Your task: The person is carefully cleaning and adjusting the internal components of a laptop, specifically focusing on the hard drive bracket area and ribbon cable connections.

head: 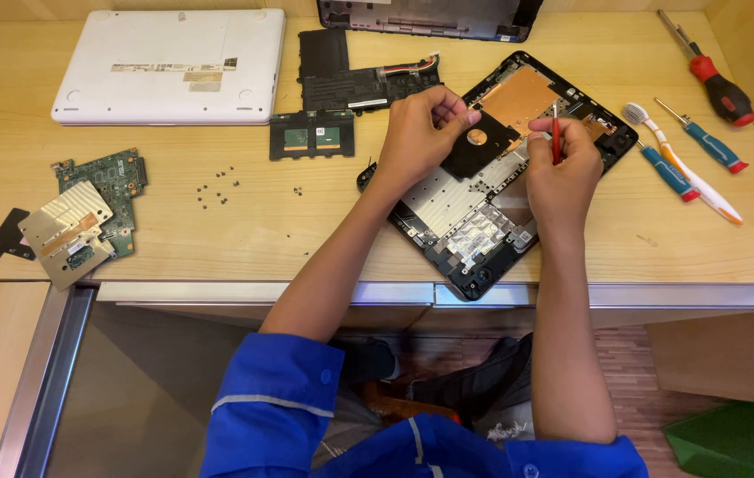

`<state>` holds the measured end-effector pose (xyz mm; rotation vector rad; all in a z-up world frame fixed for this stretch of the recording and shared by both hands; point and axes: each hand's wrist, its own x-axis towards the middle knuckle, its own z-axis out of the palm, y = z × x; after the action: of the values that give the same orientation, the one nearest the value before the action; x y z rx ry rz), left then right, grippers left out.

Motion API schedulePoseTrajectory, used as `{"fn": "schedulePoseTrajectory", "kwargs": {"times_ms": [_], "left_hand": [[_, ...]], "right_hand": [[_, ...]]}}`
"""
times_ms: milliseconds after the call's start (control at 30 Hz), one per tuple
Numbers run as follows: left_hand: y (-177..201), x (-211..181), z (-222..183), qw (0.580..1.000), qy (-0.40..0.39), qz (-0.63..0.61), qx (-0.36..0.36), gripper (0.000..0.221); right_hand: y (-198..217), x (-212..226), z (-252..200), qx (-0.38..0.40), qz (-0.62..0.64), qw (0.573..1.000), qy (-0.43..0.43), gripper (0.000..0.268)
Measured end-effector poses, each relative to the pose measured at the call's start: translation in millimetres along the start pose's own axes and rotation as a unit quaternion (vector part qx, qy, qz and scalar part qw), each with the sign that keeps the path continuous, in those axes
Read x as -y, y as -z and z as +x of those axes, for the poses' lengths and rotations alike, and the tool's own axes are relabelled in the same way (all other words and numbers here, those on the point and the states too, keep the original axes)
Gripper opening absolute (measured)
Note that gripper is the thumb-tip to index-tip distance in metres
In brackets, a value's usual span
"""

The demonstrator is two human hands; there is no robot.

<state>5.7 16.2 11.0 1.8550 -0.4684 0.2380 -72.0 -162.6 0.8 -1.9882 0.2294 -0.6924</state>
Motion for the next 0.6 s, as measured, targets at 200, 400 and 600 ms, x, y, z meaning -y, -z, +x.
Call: {"fn": "schedulePoseTrajectory", "kwargs": {"times_ms": [200,400,600], "left_hand": [[-1.6,22.1,8.7,0.998,-0.038,0.035,-0.026,0.004],[9.2,24.1,13.1,0.998,-0.042,-0.009,-0.050,0.015],[26.6,9.4,13.0,0.996,0.000,0.016,-0.092,0.017]], "right_hand": [[0.6,3.1,-0.9,0.005,0.006,1.000,-0.012,0.009],[-0.2,2.8,-0.5,0.004,0.011,1.000,-0.017,0.011],[-0.1,4.8,-0.1,0.003,0.018,0.999,-0.031,0.011]]}}
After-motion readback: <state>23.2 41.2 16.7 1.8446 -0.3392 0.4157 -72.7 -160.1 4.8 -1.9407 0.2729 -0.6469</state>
